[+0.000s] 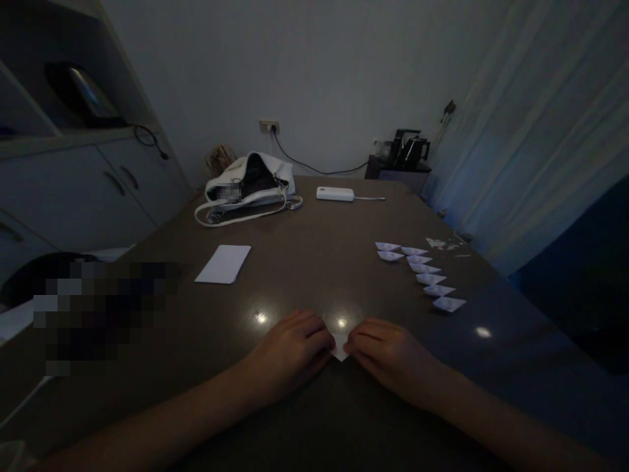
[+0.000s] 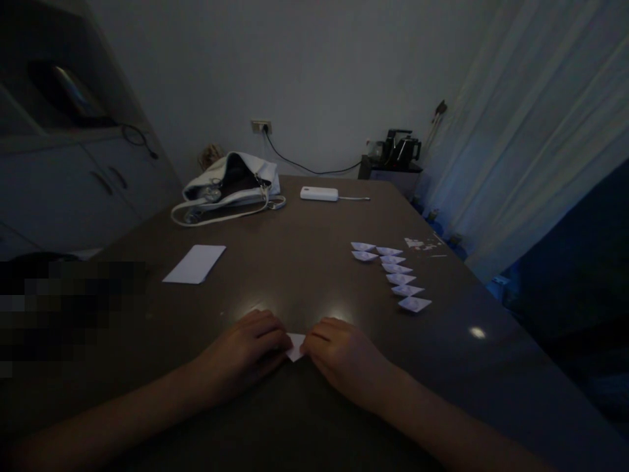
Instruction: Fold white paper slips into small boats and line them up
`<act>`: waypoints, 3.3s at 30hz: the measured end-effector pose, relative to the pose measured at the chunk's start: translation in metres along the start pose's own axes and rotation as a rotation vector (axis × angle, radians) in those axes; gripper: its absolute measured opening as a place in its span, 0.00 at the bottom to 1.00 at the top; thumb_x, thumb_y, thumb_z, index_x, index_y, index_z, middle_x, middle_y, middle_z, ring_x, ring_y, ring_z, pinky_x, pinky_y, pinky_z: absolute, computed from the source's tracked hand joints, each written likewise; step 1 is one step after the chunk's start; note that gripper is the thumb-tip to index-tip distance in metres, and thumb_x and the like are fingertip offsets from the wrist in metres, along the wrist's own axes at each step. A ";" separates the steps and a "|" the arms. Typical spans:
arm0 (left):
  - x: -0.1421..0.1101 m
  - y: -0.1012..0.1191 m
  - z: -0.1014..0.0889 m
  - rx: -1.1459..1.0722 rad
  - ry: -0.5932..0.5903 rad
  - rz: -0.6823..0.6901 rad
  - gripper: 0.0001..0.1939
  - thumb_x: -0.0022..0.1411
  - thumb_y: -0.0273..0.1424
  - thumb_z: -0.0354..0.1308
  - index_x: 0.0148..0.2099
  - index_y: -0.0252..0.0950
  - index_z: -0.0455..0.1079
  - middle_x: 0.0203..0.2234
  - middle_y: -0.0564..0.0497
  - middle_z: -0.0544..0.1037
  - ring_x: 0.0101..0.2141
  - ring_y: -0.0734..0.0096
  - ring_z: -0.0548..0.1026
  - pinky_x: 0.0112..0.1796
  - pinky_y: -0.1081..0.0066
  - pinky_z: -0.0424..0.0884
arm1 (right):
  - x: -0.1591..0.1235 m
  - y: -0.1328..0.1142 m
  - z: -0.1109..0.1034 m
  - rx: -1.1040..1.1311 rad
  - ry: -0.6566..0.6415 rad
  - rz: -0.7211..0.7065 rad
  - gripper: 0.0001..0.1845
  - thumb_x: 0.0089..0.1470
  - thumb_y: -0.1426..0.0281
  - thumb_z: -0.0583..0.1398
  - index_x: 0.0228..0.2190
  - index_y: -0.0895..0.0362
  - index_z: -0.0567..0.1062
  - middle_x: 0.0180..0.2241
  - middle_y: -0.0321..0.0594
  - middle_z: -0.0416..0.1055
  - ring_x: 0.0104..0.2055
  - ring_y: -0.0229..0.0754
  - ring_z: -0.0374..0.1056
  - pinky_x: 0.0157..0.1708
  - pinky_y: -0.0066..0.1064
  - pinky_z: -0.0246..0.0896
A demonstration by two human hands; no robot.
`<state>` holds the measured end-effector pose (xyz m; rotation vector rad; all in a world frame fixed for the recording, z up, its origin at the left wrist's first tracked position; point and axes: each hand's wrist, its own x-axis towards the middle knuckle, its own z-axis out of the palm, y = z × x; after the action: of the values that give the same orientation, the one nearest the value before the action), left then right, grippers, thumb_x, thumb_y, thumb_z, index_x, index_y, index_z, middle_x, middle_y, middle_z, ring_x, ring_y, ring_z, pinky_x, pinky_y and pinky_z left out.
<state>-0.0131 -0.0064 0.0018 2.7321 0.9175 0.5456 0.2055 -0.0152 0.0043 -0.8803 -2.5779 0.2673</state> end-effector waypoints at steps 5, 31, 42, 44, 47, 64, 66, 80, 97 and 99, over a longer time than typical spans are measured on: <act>0.000 -0.001 0.000 -0.013 -0.034 -0.019 0.06 0.62 0.25 0.54 0.39 0.34 0.71 0.33 0.47 0.74 0.34 0.64 0.70 0.34 0.68 0.64 | 0.003 -0.001 -0.006 0.012 -0.072 0.045 0.07 0.57 0.77 0.58 0.33 0.61 0.77 0.30 0.41 0.73 0.32 0.39 0.68 0.33 0.27 0.60; 0.006 -0.003 -0.007 -0.309 -0.028 -0.312 0.05 0.60 0.24 0.55 0.36 0.33 0.72 0.30 0.50 0.76 0.31 0.70 0.72 0.32 0.73 0.66 | 0.009 0.003 -0.004 0.299 -0.016 0.411 0.05 0.50 0.78 0.62 0.29 0.57 0.74 0.26 0.34 0.69 0.28 0.34 0.63 0.28 0.24 0.55; 0.005 -0.006 -0.001 -0.311 -0.018 -0.257 0.10 0.60 0.21 0.54 0.41 0.36 0.73 0.34 0.49 0.71 0.35 0.69 0.71 0.35 0.72 0.66 | 0.009 0.006 -0.006 0.291 -0.009 0.374 0.04 0.51 0.77 0.62 0.30 0.57 0.76 0.33 0.38 0.69 0.34 0.37 0.65 0.34 0.27 0.59; 0.003 -0.008 -0.001 -0.262 -0.024 -0.186 0.12 0.60 0.20 0.53 0.41 0.38 0.74 0.36 0.48 0.70 0.37 0.68 0.70 0.36 0.70 0.66 | 0.009 0.006 -0.007 0.265 -0.011 0.365 0.04 0.51 0.77 0.62 0.30 0.57 0.76 0.33 0.38 0.69 0.36 0.38 0.66 0.36 0.28 0.59; 0.003 -0.008 -0.004 -0.145 -0.045 -0.088 0.13 0.60 0.20 0.52 0.43 0.38 0.74 0.38 0.47 0.71 0.38 0.65 0.69 0.37 0.68 0.66 | 0.007 0.005 -0.007 0.185 -0.011 0.303 0.06 0.53 0.78 0.60 0.32 0.57 0.76 0.34 0.39 0.69 0.39 0.40 0.65 0.38 0.30 0.59; 0.003 -0.008 -0.031 0.305 -0.139 0.328 0.09 0.66 0.25 0.51 0.39 0.34 0.74 0.28 0.48 0.76 0.32 0.64 0.67 0.32 0.65 0.58 | 0.000 0.008 -0.032 -0.275 -0.200 -0.014 0.09 0.54 0.77 0.61 0.33 0.52 0.80 0.35 0.39 0.73 0.39 0.44 0.63 0.37 0.36 0.51; 0.003 -0.011 -0.035 0.287 -0.166 0.334 0.08 0.65 0.25 0.52 0.39 0.35 0.73 0.28 0.49 0.76 0.32 0.65 0.67 0.32 0.65 0.58 | 0.000 0.008 -0.035 -0.290 -0.213 -0.039 0.08 0.55 0.77 0.60 0.32 0.54 0.79 0.35 0.40 0.74 0.39 0.44 0.63 0.37 0.36 0.52; 0.001 -0.013 -0.035 0.176 -0.236 0.184 0.08 0.57 0.21 0.53 0.38 0.35 0.72 0.34 0.49 0.75 0.36 0.64 0.69 0.35 0.67 0.63 | 0.002 0.008 -0.033 -0.177 -0.220 0.031 0.11 0.52 0.80 0.57 0.33 0.56 0.77 0.35 0.40 0.73 0.39 0.43 0.63 0.39 0.36 0.53; 0.001 -0.010 -0.014 -0.152 -0.081 -0.138 0.06 0.62 0.31 0.55 0.41 0.35 0.69 0.33 0.49 0.75 0.35 0.66 0.71 0.35 0.70 0.65 | 0.005 0.012 -0.005 0.051 -0.008 0.069 0.09 0.61 0.73 0.54 0.36 0.60 0.74 0.34 0.42 0.72 0.37 0.40 0.67 0.37 0.30 0.61; 0.001 -0.008 -0.012 -0.223 -0.056 -0.184 0.05 0.62 0.30 0.54 0.39 0.35 0.70 0.31 0.50 0.75 0.32 0.68 0.72 0.33 0.72 0.65 | 0.006 0.010 -0.006 0.087 0.070 0.076 0.08 0.60 0.74 0.54 0.35 0.59 0.74 0.34 0.42 0.72 0.37 0.40 0.67 0.38 0.30 0.61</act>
<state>-0.0217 0.0010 0.0109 2.4235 1.0151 0.5003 0.2094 -0.0034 0.0080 -0.9398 -2.4531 0.3610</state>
